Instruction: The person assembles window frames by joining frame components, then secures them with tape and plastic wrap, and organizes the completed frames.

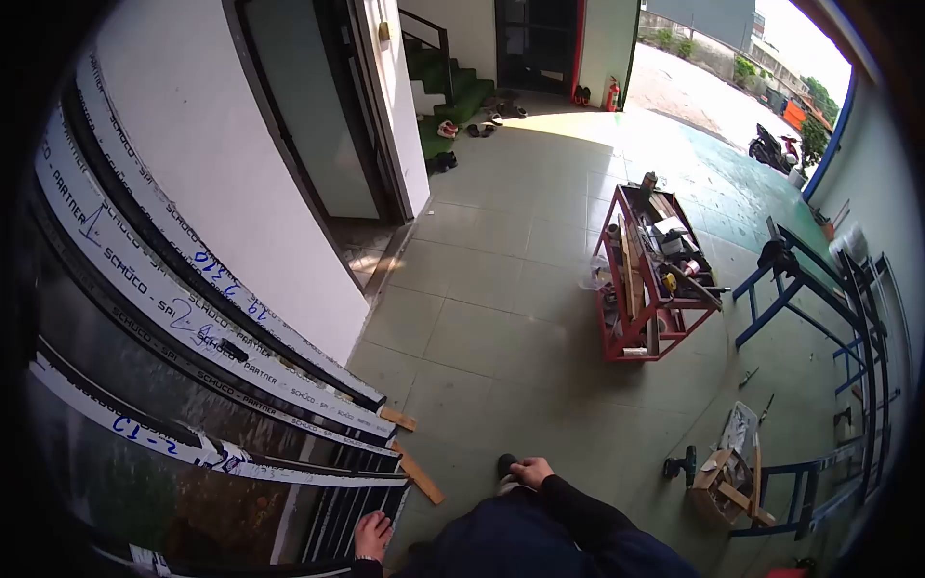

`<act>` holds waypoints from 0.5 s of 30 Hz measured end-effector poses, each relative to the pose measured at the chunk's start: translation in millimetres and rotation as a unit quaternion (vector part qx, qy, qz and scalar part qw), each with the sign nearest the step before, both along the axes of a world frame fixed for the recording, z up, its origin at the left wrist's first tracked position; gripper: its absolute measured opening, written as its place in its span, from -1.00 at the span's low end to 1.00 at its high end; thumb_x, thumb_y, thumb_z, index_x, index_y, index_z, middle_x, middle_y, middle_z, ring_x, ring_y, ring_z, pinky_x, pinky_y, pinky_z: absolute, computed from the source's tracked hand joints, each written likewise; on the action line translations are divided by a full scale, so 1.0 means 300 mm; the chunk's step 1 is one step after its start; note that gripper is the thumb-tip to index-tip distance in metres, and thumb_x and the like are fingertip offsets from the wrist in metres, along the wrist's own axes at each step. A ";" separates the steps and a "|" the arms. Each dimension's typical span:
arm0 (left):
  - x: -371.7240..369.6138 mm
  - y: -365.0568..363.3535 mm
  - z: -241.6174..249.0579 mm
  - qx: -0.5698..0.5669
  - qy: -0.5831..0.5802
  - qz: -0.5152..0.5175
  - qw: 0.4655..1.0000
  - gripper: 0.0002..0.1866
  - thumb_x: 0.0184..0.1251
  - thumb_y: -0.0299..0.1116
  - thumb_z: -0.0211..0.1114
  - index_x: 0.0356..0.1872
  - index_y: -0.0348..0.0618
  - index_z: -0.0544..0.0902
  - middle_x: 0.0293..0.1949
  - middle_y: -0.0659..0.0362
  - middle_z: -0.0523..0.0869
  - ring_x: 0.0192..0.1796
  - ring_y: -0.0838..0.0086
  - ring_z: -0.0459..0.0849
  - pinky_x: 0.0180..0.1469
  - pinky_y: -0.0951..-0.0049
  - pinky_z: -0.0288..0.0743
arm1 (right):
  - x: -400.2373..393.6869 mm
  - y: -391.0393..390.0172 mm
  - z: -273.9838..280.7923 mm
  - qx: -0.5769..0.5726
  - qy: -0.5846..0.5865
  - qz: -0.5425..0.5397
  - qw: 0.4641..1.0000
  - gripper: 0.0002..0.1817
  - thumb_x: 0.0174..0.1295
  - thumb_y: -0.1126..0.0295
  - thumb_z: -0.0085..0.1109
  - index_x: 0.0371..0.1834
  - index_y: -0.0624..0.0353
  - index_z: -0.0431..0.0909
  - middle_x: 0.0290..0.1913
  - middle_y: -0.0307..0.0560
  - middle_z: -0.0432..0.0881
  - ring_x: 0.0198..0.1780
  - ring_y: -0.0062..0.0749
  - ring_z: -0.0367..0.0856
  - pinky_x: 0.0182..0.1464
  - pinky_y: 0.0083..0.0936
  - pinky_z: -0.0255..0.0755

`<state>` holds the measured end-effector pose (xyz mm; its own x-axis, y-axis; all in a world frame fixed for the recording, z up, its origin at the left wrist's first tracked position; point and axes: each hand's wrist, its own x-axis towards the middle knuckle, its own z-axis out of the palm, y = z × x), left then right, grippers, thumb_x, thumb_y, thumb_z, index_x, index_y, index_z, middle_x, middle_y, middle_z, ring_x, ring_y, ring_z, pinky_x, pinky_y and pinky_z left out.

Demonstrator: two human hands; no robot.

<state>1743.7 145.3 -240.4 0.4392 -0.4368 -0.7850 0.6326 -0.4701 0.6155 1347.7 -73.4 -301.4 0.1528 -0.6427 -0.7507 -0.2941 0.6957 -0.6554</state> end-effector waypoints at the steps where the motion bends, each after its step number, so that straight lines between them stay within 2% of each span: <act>1: -0.025 -0.139 -0.036 0.005 -0.083 -0.031 0.996 -0.72 0.37 -0.26 0.37 -0.07 -0.27 0.65 -0.23 0.24 0.73 -0.26 0.57 0.65 -0.24 0.47 0.53 | -0.035 -0.081 0.181 -0.046 0.071 -0.010 0.996 -0.64 0.35 0.23 0.30 -0.25 0.43 0.62 -0.47 -0.14 0.63 -0.41 -0.46 0.63 -0.15 -0.35 0.69; 3: -0.061 -0.351 -0.059 -0.018 -0.142 -0.181 0.973 -0.76 0.36 -0.24 0.39 -0.23 -0.25 0.71 -0.37 0.26 0.73 -0.35 0.57 0.64 -0.33 0.49 0.48 | -0.124 -0.206 0.284 -0.035 -0.059 -0.226 0.972 -0.59 0.40 0.17 0.25 -0.21 0.45 0.59 -0.57 -0.18 0.51 -0.47 -0.46 0.59 -0.18 -0.23 0.71; 5: -0.110 -0.518 -0.025 -0.016 -0.208 -0.270 0.940 -0.75 0.36 -0.22 0.39 -0.27 -0.25 0.72 -0.40 0.24 0.73 -0.40 0.57 0.63 -0.32 0.52 0.48 | -0.289 -0.316 0.240 -0.021 -0.148 -0.251 0.956 -0.55 0.44 0.15 0.20 -0.14 0.48 0.57 -0.51 -0.14 0.52 -0.49 -0.41 0.59 -0.15 -0.13 0.73; 6: -0.126 -0.594 0.000 -0.012 -0.239 -0.317 0.918 -0.74 0.36 -0.22 0.39 -0.29 -0.26 0.72 -0.41 0.24 0.72 -0.42 0.57 0.63 -0.32 0.54 0.47 | -0.326 -0.374 0.251 -0.031 -0.160 -0.217 0.962 -0.58 0.44 0.24 0.17 0.10 0.45 0.50 -0.25 -0.02 0.64 -0.31 -0.32 0.69 -0.02 -0.19 0.68; 9: -0.192 -0.705 0.004 -0.032 -0.127 -0.199 0.971 -0.74 0.35 -0.23 0.38 -0.27 -0.27 0.72 -0.39 0.22 0.73 -0.38 0.59 0.63 -0.31 0.56 0.48 | -0.282 -0.537 0.296 -0.130 -0.042 -0.109 0.985 -0.46 0.42 0.30 0.18 0.36 0.33 0.32 0.07 0.09 0.63 -0.04 -0.26 0.71 0.12 -0.27 0.57; 10: -0.211 -0.705 -0.025 -0.039 -0.096 -0.170 0.980 -0.74 0.35 -0.22 0.36 -0.28 -0.26 0.72 -0.37 0.21 0.73 -0.34 0.55 0.66 -0.29 0.49 0.50 | -0.251 -0.608 0.312 -0.111 -0.052 -0.066 0.990 -0.39 0.40 0.29 0.20 0.42 0.31 0.24 0.14 0.16 0.62 0.05 -0.23 0.69 0.14 -0.30 0.54; 11: -0.198 -0.653 -0.139 -0.012 -0.110 -0.208 0.972 -0.77 0.38 -0.25 0.35 -0.25 -0.25 0.70 -0.34 0.20 0.74 -0.32 0.52 0.68 -0.29 0.47 0.53 | -0.199 -0.682 0.325 -0.091 -0.065 -0.024 0.993 -0.32 0.39 0.28 0.22 0.48 0.29 0.16 0.20 0.22 0.61 0.15 -0.21 0.66 0.17 -0.34 0.50; 12: -0.169 -0.572 -0.309 0.013 -0.126 -0.246 0.961 -0.79 0.41 -0.28 0.33 -0.21 -0.24 0.67 -0.31 0.19 0.75 -0.30 0.48 0.71 -0.28 0.46 0.56 | -0.137 -0.756 0.348 -0.080 -0.073 0.003 0.994 -0.31 0.38 0.26 0.23 0.47 0.30 0.18 0.18 0.22 0.63 0.13 -0.22 0.67 0.17 -0.36 0.50; 13: -0.155 -0.556 -0.394 0.035 -0.141 -0.283 0.948 -0.82 0.44 -0.31 0.31 -0.17 -0.23 0.65 -0.28 0.18 0.75 -0.28 0.45 0.73 -0.28 0.44 0.58 | -0.074 -0.831 0.374 -0.072 -0.081 0.031 0.994 -0.31 0.38 0.25 0.25 0.46 0.31 0.20 0.16 0.21 0.64 0.11 -0.22 0.68 0.17 -0.38 0.50; 15: -0.201 -0.568 -0.267 0.188 -0.049 -0.253 0.948 -0.76 0.35 -0.33 0.30 -0.10 -0.30 0.67 -0.29 0.11 0.73 -0.28 0.30 0.72 -0.20 0.32 0.57 | 0.044 -0.979 0.401 -0.074 -0.092 0.056 0.991 -0.31 0.37 0.23 0.26 0.45 0.31 0.21 0.14 0.21 0.65 0.10 -0.24 0.68 0.17 -0.39 0.50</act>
